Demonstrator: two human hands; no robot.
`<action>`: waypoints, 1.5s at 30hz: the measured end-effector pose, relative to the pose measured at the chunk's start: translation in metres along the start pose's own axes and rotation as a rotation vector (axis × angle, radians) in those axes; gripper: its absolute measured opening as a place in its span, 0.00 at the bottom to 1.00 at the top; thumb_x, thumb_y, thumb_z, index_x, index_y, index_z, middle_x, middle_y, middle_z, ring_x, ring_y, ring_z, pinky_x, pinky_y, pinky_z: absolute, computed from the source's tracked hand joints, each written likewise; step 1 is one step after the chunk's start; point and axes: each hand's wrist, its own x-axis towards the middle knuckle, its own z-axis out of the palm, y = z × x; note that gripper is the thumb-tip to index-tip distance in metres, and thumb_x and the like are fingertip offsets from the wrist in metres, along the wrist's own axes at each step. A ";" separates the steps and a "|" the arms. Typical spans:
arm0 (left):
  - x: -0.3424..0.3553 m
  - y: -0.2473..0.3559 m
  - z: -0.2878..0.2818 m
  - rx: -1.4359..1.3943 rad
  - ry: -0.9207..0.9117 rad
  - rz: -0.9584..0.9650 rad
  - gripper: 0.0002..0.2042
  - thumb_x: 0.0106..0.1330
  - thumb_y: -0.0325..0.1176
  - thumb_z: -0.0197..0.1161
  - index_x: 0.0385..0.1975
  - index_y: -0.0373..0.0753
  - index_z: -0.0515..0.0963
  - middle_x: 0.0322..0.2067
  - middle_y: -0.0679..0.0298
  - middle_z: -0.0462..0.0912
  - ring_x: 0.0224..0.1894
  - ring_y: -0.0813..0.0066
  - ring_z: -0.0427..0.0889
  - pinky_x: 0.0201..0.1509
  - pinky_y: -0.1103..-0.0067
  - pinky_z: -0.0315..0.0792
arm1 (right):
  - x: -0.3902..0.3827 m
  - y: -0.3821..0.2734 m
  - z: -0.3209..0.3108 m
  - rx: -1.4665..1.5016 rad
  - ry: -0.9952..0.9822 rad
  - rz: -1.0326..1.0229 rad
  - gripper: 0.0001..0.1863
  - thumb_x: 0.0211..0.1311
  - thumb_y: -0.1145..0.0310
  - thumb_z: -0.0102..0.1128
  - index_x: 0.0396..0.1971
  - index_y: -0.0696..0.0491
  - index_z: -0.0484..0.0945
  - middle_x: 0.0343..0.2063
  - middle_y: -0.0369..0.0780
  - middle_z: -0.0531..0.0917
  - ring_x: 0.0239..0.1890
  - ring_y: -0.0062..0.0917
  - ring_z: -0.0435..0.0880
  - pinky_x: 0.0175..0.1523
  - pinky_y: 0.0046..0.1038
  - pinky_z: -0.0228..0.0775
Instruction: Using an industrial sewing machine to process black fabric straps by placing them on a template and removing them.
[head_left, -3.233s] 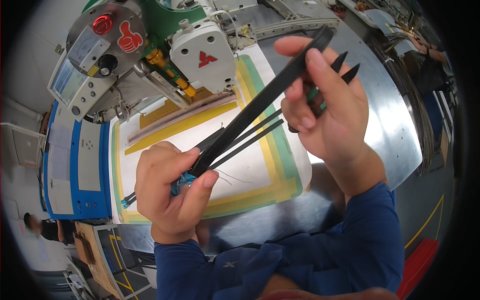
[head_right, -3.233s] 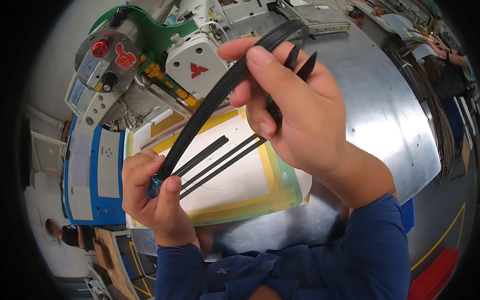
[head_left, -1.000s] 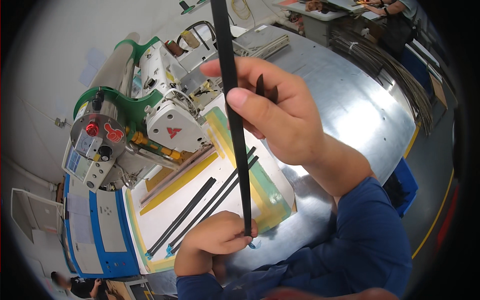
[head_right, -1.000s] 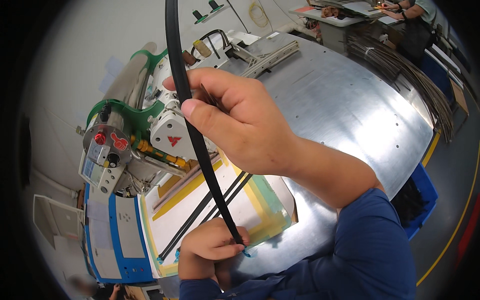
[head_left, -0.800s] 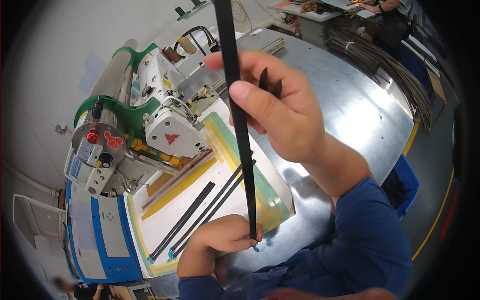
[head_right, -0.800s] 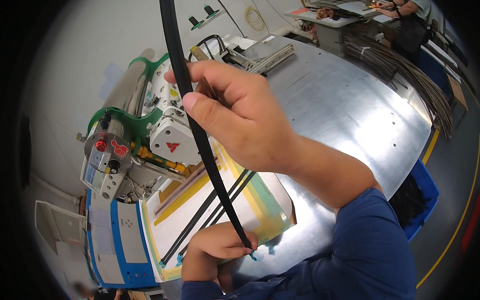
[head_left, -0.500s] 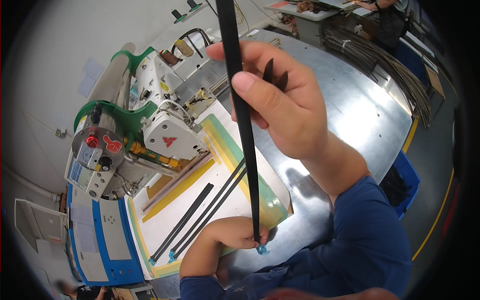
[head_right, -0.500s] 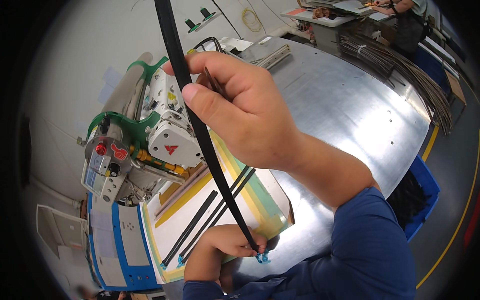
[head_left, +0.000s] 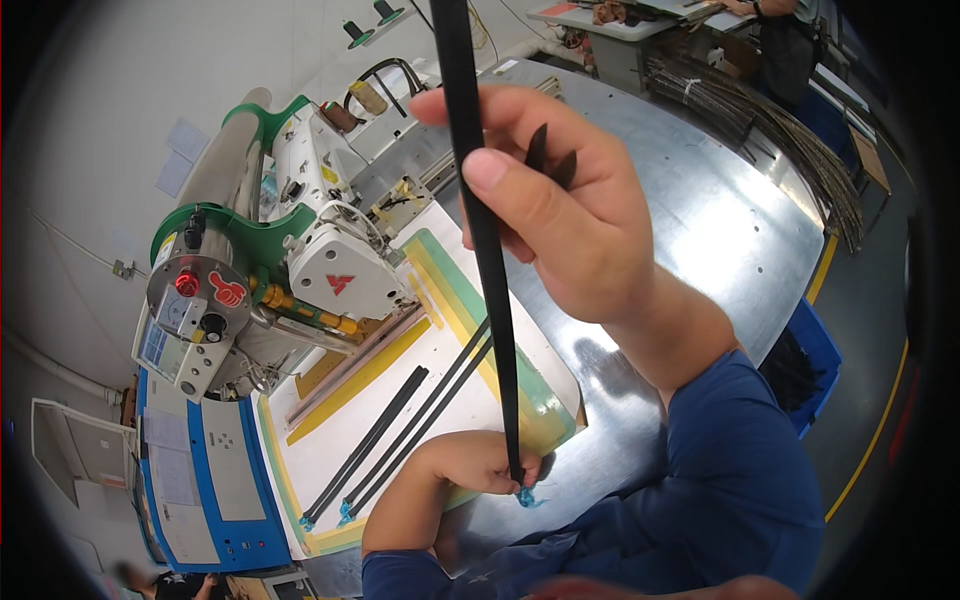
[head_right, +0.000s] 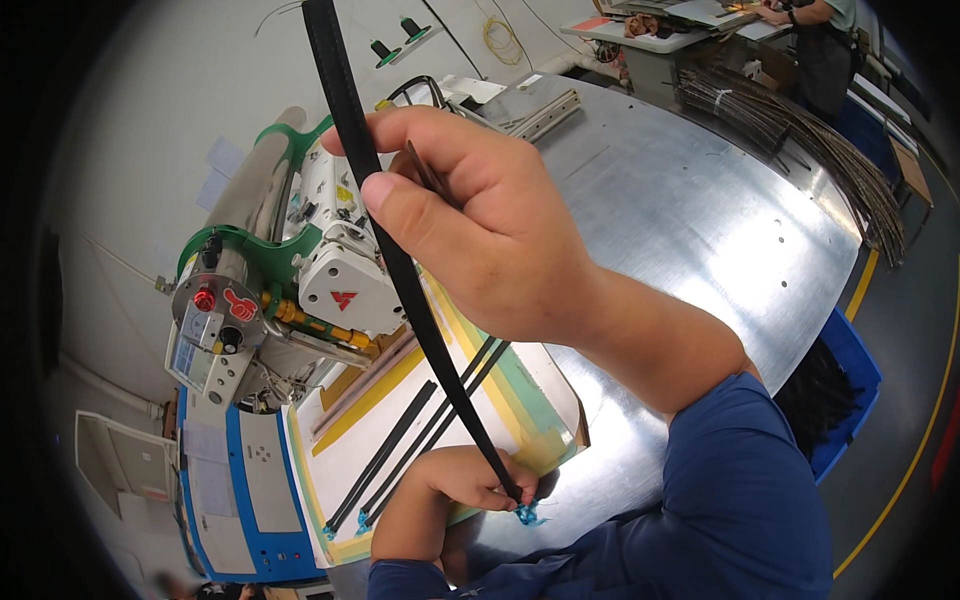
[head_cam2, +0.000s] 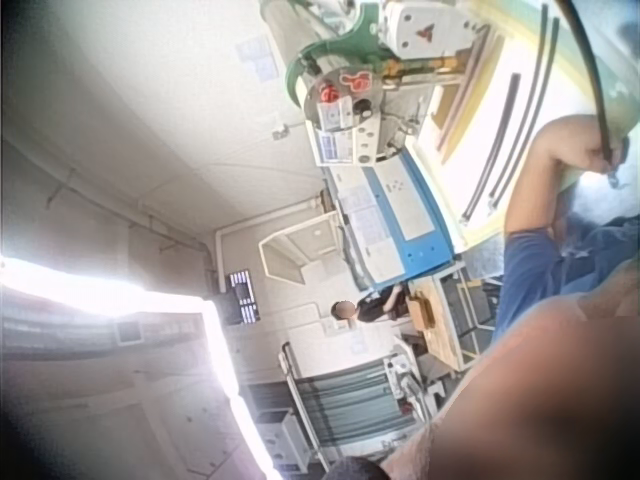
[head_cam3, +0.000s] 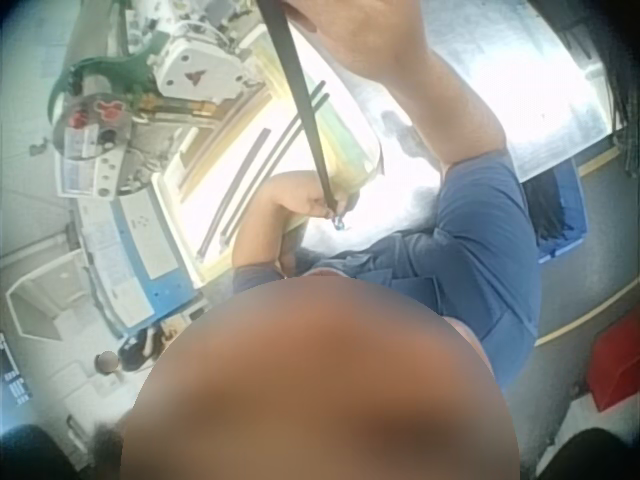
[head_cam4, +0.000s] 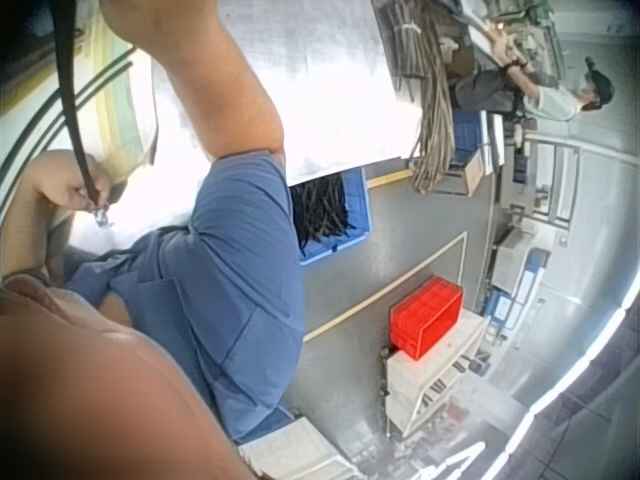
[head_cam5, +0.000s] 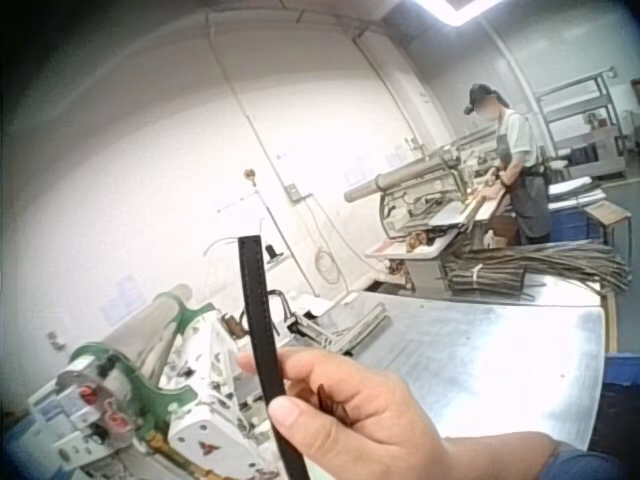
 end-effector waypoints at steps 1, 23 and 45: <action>0.001 0.000 -0.001 -0.003 -0.007 -0.008 0.08 0.65 0.28 0.64 0.42 0.36 0.80 0.32 0.60 0.84 0.36 0.65 0.83 0.43 0.70 0.74 | 0.000 0.001 -0.001 -0.004 0.001 0.005 0.21 0.79 0.67 0.52 0.65 0.60 0.75 0.24 0.30 0.80 0.20 0.06 0.68 0.26 0.12 0.57; 0.011 -0.039 0.000 -0.078 0.043 0.023 0.13 0.64 0.28 0.66 0.47 0.34 0.83 0.35 0.61 0.88 0.37 0.72 0.86 0.44 0.76 0.79 | 0.003 -0.003 -0.023 -0.113 0.073 0.058 0.13 0.75 0.70 0.59 0.53 0.58 0.82 0.29 0.26 0.77 0.31 0.08 0.69 0.37 0.17 0.63; 0.014 -0.018 0.001 -0.364 0.178 -0.399 0.08 0.73 0.26 0.63 0.46 0.29 0.83 0.31 0.61 0.86 0.33 0.77 0.86 0.38 0.79 0.81 | -0.105 -0.321 -0.220 -1.360 0.788 -0.351 0.05 0.73 0.70 0.63 0.40 0.55 0.83 0.23 0.30 0.80 0.13 0.08 0.65 0.17 0.15 0.52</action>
